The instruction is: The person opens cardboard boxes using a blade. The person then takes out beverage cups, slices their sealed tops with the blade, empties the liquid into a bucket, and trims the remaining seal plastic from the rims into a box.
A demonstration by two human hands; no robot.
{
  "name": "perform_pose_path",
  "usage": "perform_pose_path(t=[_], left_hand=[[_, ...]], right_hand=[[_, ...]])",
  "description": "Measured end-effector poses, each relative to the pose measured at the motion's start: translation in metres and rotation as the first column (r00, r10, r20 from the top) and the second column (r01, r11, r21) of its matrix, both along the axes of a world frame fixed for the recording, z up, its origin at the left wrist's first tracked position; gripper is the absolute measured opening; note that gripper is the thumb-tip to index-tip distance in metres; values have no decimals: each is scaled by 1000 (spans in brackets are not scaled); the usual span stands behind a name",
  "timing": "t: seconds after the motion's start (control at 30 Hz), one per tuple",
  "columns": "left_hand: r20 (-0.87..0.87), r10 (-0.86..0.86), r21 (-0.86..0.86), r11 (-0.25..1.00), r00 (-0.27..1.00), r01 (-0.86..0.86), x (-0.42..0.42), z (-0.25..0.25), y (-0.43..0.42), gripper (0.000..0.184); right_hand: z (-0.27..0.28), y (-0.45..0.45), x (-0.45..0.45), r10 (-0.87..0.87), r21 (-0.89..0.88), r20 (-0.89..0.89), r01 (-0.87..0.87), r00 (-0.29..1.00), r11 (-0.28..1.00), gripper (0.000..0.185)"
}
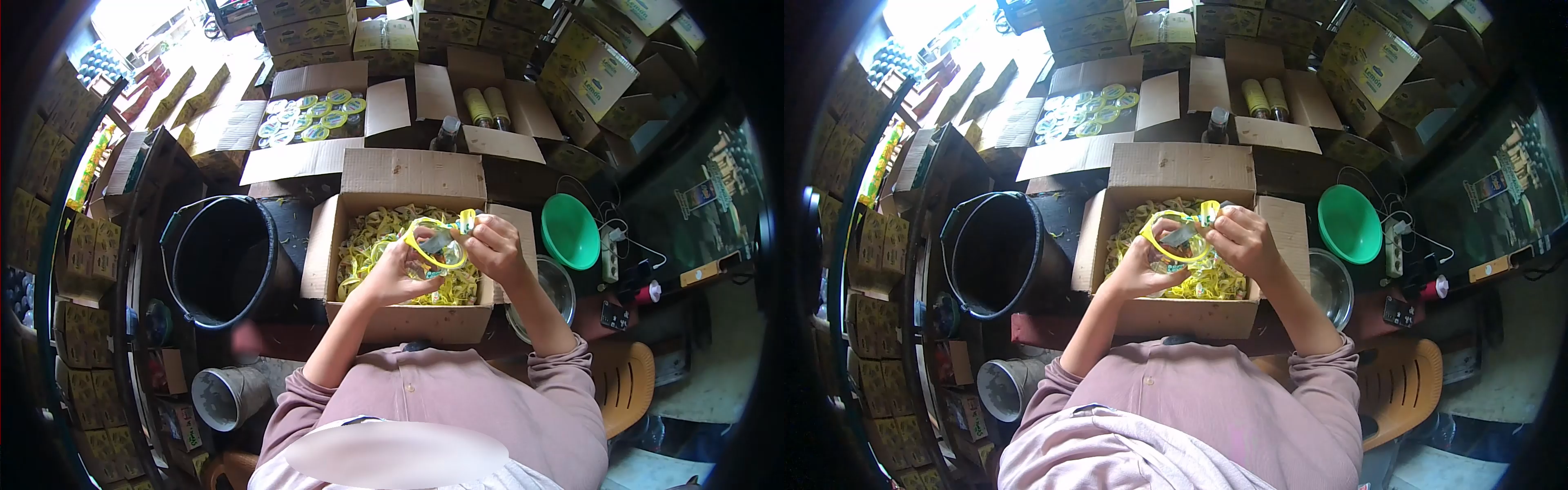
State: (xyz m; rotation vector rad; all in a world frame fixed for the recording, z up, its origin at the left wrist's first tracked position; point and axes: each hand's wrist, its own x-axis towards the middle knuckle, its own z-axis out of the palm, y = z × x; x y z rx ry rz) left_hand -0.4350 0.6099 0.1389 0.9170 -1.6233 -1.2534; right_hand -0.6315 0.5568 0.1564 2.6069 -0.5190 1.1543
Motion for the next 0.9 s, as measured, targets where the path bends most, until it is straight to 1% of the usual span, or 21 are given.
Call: perform_pose_path(t=[0.1,0.2,0.3,0.4,0.43,0.53,0.57,0.67,0.7,0.8,0.83,0.9], left_hand=[[-93,-71,44,996,993,75,-2,-5,1,49],[-126,-110,-11,994,986,110,-1,-6,-1,50],[-129,-197,57,977,972,205,2,-1,2,56],[-308,-175,243,936,935,255,-3,-1,4,61],[-277,-220,228,930,935,287,-1,0,1,60],[-387,-458,279,770,800,575,6,-14,-8,56],[-420,-419,244,802,805,545,4,-20,-7,53],[-342,-320,153,909,884,389,2,-20,-4,49],[-356,-289,98,934,889,343,1,-13,-5,54],[-209,-203,-60,979,957,195,6,-4,-5,56],[-211,-165,-53,986,963,157,7,-3,-3,56],[-200,-126,-108,988,972,105,8,0,-2,56]], right_hand=[[4,4,3,10,-2,21,-10,1000,1000,15],[4,6,5,33,15,49,-34,998,999,19],[6,6,7,72,53,73,-76,995,996,20],[4,3,9,94,67,82,-99,992,993,20],[4,2,9,107,69,84,-113,991,991,20],[2,0,10,127,110,114,-140,985,984,20],[1,-1,11,132,128,130,-149,983,981,19],[-9,-5,12,60,156,325,-116,944,981,20],[-6,-3,12,-9,176,377,-62,926,982,20],[-1,4,13,-200,355,557,-13,806,935,19],[-1,7,13,-239,385,578,-2,780,923,17],[-9,15,12,-295,483,636,-69,713,873,17]])
